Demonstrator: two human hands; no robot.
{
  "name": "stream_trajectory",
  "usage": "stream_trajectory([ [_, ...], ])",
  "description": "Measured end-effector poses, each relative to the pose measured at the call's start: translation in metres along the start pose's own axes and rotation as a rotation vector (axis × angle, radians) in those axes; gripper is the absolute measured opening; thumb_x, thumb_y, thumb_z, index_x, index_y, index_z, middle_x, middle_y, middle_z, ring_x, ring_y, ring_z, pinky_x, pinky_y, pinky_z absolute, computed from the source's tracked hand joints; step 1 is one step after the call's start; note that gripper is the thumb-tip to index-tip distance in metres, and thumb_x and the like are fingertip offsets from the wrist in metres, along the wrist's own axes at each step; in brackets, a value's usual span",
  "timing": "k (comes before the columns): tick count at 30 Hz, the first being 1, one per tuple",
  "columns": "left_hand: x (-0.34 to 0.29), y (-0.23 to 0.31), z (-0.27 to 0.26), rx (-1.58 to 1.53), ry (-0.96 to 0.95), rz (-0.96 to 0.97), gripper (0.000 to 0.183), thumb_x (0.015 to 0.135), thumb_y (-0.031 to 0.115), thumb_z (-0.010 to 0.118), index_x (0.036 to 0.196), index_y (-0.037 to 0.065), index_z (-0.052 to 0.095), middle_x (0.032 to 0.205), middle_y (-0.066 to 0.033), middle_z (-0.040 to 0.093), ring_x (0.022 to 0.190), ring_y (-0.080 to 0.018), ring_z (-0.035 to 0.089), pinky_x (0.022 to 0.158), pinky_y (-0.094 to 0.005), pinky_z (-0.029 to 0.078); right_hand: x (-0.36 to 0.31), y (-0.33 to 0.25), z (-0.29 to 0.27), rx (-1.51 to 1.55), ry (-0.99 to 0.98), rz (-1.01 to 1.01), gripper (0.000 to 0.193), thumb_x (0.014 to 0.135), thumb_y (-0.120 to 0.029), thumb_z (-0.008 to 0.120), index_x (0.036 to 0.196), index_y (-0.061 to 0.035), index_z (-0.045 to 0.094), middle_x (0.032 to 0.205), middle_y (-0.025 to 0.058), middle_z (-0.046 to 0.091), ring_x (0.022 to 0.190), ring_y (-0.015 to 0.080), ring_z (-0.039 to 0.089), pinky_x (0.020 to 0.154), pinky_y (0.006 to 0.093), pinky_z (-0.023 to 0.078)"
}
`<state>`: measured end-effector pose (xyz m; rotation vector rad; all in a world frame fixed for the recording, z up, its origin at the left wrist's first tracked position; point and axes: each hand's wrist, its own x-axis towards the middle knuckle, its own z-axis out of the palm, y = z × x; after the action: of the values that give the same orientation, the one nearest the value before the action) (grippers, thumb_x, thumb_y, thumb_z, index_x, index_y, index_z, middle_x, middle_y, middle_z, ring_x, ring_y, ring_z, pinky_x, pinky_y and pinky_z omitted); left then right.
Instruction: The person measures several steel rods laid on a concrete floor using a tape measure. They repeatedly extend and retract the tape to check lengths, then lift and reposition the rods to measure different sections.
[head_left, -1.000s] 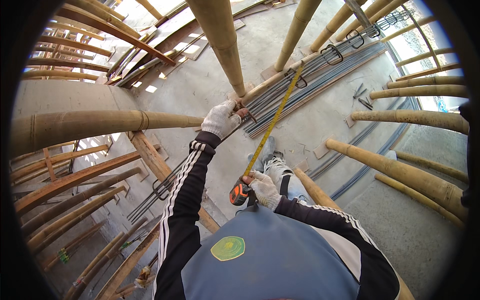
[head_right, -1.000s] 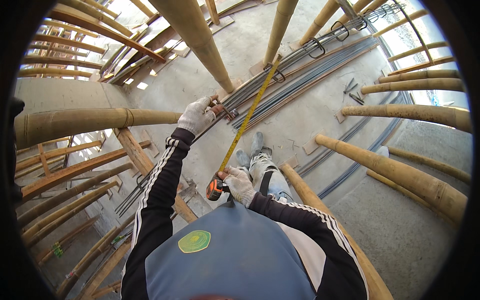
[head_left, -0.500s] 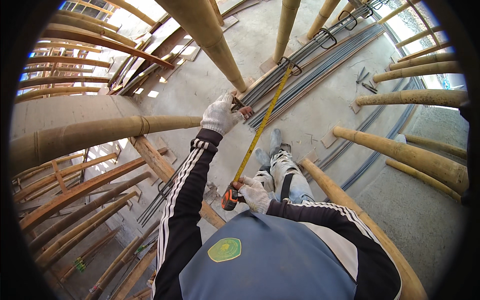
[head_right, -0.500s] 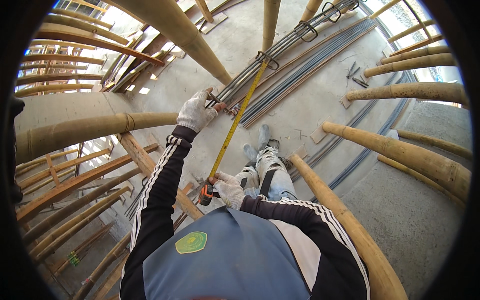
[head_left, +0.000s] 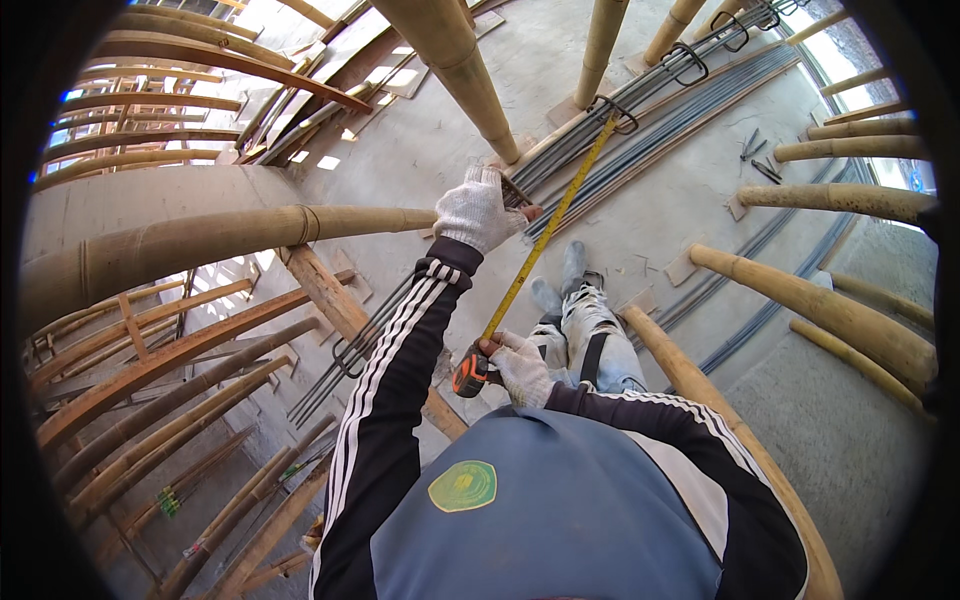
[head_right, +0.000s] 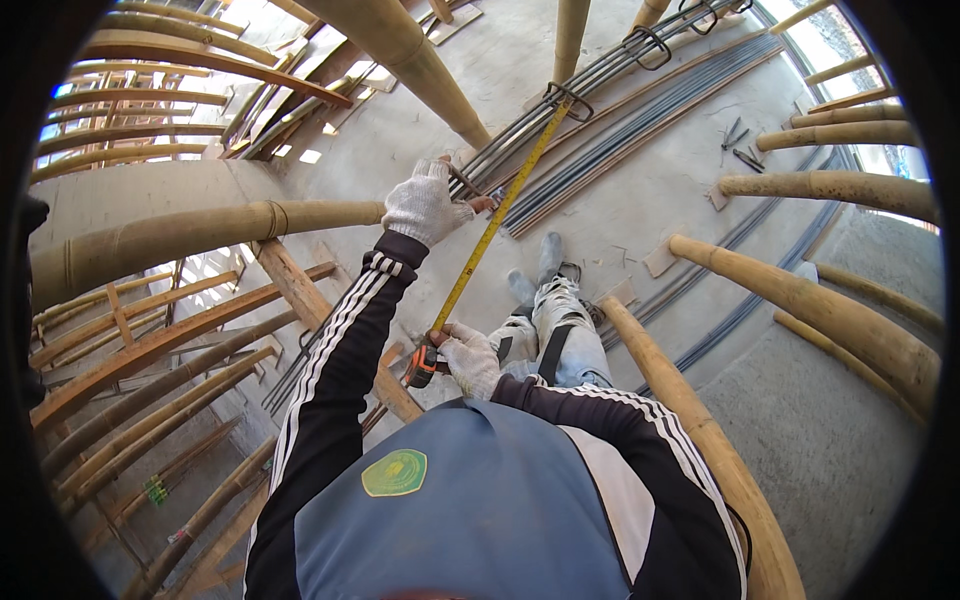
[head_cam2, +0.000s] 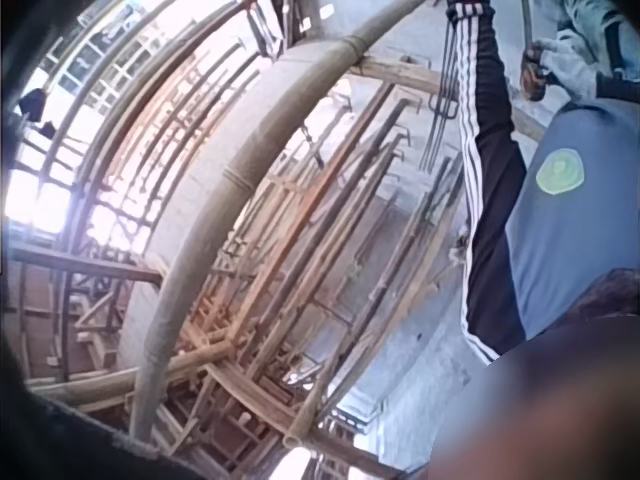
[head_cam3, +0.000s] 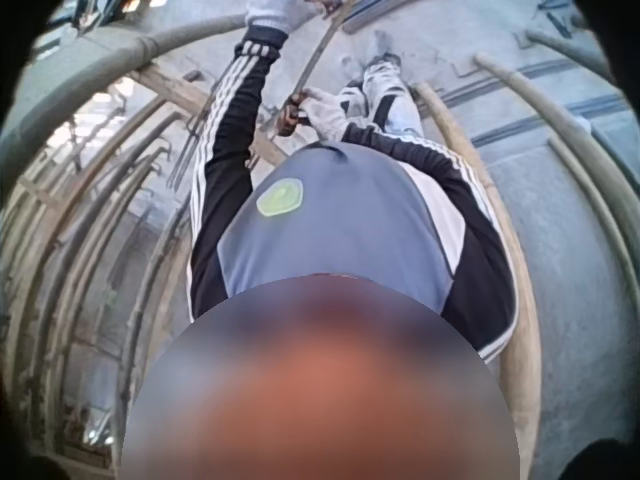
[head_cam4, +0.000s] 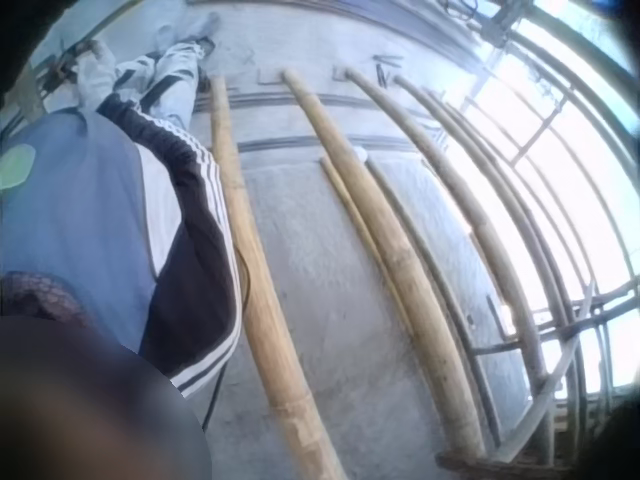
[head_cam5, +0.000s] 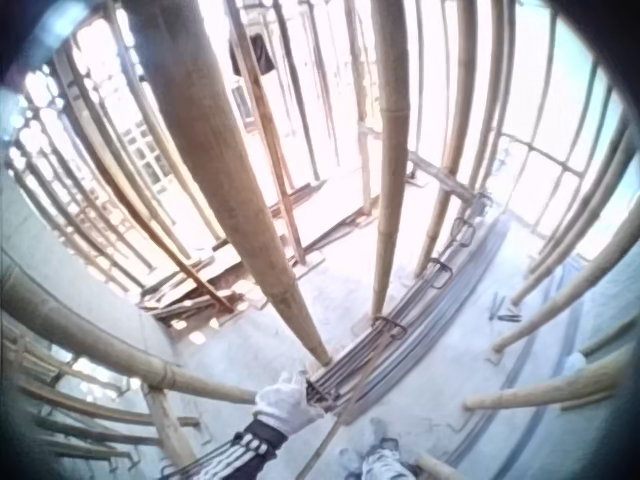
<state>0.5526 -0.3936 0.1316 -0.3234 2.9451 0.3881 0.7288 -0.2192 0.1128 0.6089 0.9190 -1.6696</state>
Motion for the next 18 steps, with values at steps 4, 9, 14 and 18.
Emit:
stream_trajectory([
  [4,0.0,0.002,-0.002,0.051,-0.074,-0.034,0.101,0.073,0.08,0.076,0.133,0.001,0.06,0.116,-0.0191,0.068,0.101,-0.0359,0.074,0.082,-0.0459,0.061,0.002,0.0,0.004,-0.001,-0.009,-0.014,0.03,0.105,-0.02,0.066,0.125,0.0018,0.064,0.109,0.0098,0.071,0.095,0.0207,0.073,0.084,0.0375,0.065],
  [9,-0.003,-0.003,-0.001,-0.008,0.017,0.014,0.092,0.075,0.075,0.079,0.128,0.002,0.063,0.114,-0.0194,0.068,0.099,-0.0363,0.074,0.081,-0.0472,0.061,0.004,-0.003,0.006,-0.027,0.027,-0.01,0.027,0.106,-0.02,0.064,0.123,0.001,0.066,0.11,0.0098,0.071,0.095,0.0204,0.072,0.084,0.0377,0.065],
  [14,-0.007,-0.008,-0.003,-0.026,-0.042,-0.014,0.09,0.075,0.072,0.08,0.128,0.001,0.064,0.115,-0.0203,0.069,0.099,-0.0379,0.074,0.082,-0.0474,0.061,0.005,-0.004,0.012,-0.001,0.026,-0.016,0.026,0.106,-0.019,0.063,0.123,0.0003,0.066,0.11,0.0085,0.071,0.096,0.0194,0.072,0.083,0.0384,0.064],
  [18,-0.008,-0.01,-0.007,-0.039,-0.089,-0.042,0.095,0.075,0.071,0.081,0.135,0.001,0.061,0.117,-0.0212,0.069,0.101,-0.0393,0.074,0.084,-0.0475,0.061,0.007,-0.004,0.015,0.01,0.007,-0.031,0.029,0.105,-0.021,0.066,0.12,0.0027,0.064,0.104,0.0084,0.069,0.095,0.0175,0.07,0.082,0.0369,0.066],
])
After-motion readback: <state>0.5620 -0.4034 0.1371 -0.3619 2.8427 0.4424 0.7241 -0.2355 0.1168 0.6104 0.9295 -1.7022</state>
